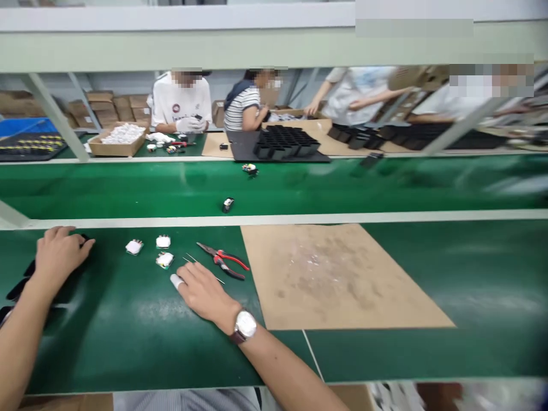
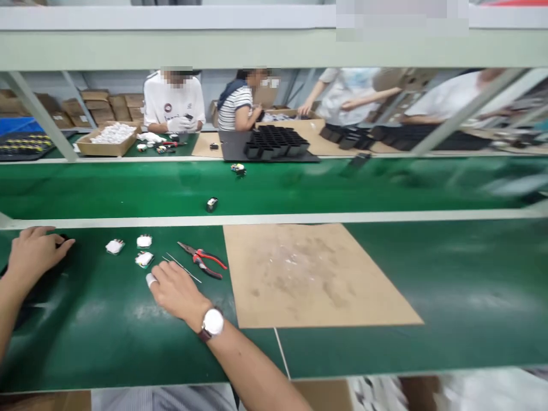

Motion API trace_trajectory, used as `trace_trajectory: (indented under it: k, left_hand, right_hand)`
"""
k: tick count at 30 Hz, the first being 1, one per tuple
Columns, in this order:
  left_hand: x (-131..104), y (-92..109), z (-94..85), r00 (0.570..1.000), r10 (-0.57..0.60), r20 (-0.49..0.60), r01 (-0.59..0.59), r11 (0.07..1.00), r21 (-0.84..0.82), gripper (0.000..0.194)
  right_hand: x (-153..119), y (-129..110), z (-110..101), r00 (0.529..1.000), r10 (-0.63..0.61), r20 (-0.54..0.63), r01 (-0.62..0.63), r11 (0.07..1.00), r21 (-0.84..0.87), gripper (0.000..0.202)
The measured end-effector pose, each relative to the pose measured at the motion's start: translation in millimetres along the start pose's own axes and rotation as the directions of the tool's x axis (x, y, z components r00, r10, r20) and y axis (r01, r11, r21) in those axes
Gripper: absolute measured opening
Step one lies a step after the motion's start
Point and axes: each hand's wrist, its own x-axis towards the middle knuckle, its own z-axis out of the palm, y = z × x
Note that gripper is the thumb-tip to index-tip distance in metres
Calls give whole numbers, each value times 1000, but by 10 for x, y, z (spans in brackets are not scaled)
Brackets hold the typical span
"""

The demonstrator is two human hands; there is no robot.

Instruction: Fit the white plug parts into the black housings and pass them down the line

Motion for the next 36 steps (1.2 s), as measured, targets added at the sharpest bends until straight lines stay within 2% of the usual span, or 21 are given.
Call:
trace_trajectory:
  k: [3,6,7,9,10,12,13,18,21,23,27,29,32,36]
  left_hand:
    - [14,129,-66,984,162,-78,-170,979,-116,54]
    - [-139,453,-236,940,276,-199,-332,874,-356,41]
    - [-225,592,-284,930,316,-186,-367,813,-452,36]
    - [-411,869,-325,852,501,-154,-477,618,-625,34]
    - [-497,991,-314,819,554,-148,-498,560,-662,34]
    - [-630,1167,-241,789,601,-126,-502,513,-697,33]
    - [-677,1215,-192,790,601,-118,-490,505,-711,32]
    - [-809,1207,10,847,523,-90,-373,467,-802,16]
    - [-870,1172,94,857,514,-27,-311,475,-823,46]
    - [-907,1163,148,852,524,0,-291,474,-831,63]
    - [-962,1148,205,849,528,24,-259,455,-852,76]
    - [-983,1145,189,845,533,42,-245,456,-855,77]
    - [-1006,1165,125,826,559,75,-234,460,-856,77]
    - [-1016,1233,51,800,588,120,-211,462,-861,70]
  right_hand:
    - [12,0,76,1000,-12,15,12,1000,-7,12]
    - [14,8,144,1000,-6,4,6,1000,-3,13]
    - [10,9,158,1000,4,-4,-4,1000,0,14]
    - [-5,11,171,999,42,-24,-42,999,9,14]
    - [-14,13,173,997,69,-34,-69,998,14,14]
    - [-26,21,173,991,125,-46,-124,992,28,15]
    - [-25,26,174,988,145,-47,-143,989,36,15]
    - [94,48,194,983,181,-3,-181,981,64,24]
    - [252,65,238,983,177,45,-180,981,78,34]
    - [363,80,278,982,171,78,-177,980,92,32]
    - [468,89,306,982,133,133,-151,979,136,21]
    - [411,85,261,983,97,156,-123,978,167,25]
    - [187,124,142,986,68,152,-94,981,168,39]
    - [-177,301,10,981,140,130,-143,990,10,47]
